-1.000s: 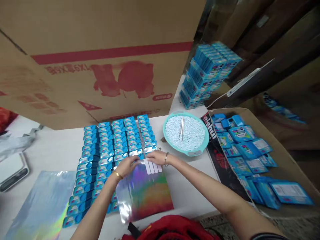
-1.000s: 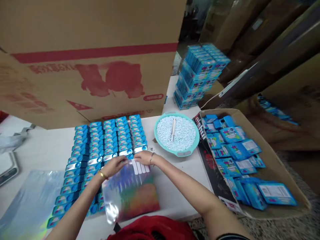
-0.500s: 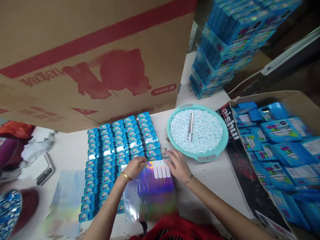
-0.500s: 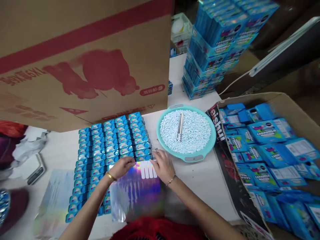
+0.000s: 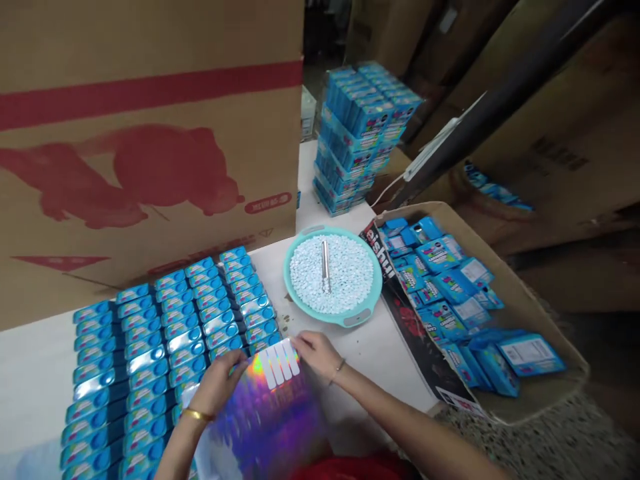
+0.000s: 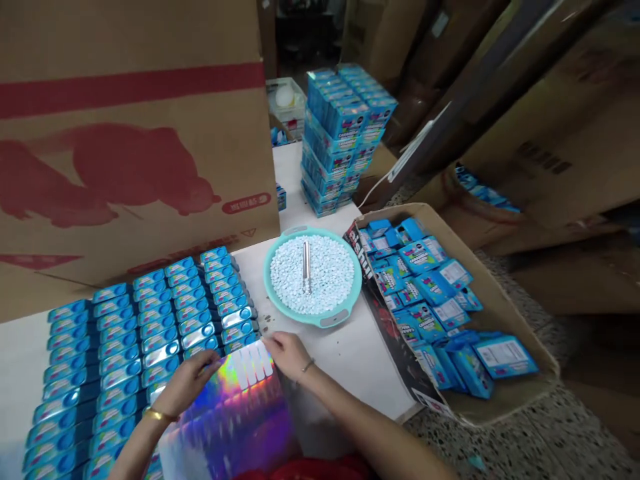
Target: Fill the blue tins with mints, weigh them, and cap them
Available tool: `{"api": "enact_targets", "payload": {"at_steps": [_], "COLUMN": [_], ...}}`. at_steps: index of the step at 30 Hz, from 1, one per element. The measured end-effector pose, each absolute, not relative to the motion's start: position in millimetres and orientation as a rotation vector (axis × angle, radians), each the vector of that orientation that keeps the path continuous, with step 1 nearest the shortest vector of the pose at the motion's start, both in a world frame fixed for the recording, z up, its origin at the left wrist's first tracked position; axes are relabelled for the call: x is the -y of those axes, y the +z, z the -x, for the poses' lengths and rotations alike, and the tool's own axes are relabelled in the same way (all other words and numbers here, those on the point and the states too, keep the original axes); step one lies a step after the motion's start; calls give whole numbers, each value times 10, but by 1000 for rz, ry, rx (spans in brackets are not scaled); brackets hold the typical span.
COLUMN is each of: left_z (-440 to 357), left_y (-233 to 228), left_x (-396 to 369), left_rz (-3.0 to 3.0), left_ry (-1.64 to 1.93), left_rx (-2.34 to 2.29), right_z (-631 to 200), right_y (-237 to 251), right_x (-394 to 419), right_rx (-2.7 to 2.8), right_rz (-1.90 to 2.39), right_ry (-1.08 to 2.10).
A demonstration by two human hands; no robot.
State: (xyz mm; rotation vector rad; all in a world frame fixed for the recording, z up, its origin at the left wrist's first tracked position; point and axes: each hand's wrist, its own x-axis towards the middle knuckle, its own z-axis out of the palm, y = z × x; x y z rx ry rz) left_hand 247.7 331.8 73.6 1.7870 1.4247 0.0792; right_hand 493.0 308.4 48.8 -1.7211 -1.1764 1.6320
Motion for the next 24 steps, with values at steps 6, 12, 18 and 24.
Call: {"api": "enact_targets", "payload": {"at_steps": [6,12,18,24], "left_z": [-2524,-2682,-2789,-2679], "left_y": [713,713,767,702], "left_x": [-3383,-3359,-3233,-3114], "left_rz": [-1792,-1824,-1893,-1942], "left_ry": [92,101,110,111], "left_rx": [-1381,-1386,-1344,-1443], "right_z": [-5531,-5505,-4972,-4607], "right_y": [250,243,510,533], "right_x": [-2913,-2886,-2865,-3052], "right_rx": [771,892,1901,2244], "right_rz": [1873,1847,1593,1555], "right_ry": [1673,1578,965,950]}}
